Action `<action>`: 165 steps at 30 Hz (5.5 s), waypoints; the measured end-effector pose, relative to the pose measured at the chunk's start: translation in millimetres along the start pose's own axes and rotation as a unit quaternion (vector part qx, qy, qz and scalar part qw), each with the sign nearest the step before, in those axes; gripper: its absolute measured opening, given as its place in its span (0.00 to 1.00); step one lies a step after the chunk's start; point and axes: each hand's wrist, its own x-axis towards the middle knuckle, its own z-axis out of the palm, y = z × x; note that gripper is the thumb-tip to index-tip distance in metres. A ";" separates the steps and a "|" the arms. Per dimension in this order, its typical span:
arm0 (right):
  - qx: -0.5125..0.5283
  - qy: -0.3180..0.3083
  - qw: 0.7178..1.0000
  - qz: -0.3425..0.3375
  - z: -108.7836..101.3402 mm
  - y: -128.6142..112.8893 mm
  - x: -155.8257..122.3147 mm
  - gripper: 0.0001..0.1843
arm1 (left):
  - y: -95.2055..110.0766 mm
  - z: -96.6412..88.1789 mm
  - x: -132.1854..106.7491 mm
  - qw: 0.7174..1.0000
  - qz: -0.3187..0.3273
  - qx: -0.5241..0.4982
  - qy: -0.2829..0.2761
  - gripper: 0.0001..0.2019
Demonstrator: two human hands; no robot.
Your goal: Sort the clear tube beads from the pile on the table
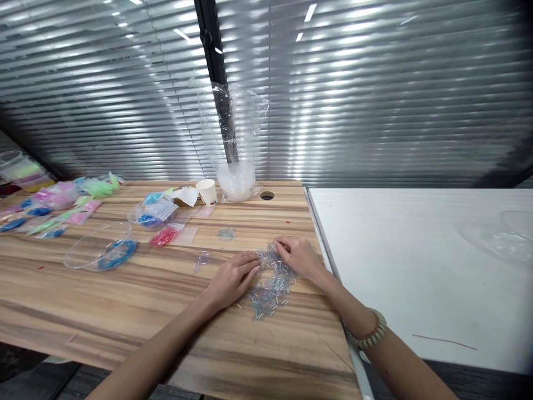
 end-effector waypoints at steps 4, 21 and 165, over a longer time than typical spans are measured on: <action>0.008 -0.006 1.000 -0.003 1.4 -0.1 0.6 0.13 | 3.5 2.2 2.4 1.000 0.016 0.011 -0.014 0.16; 0.036 0.041 0.998 -0.004 9.2 7.2 -1.4 0.17 | -46.7 -60.2 12.0 0.970 -0.211 0.095 0.068 0.12; -0.026 -0.169 0.974 -0.147 3.0 5.5 51.6 0.07 | -76.5 -23.6 47.6 0.960 -0.119 -0.247 -0.065 0.10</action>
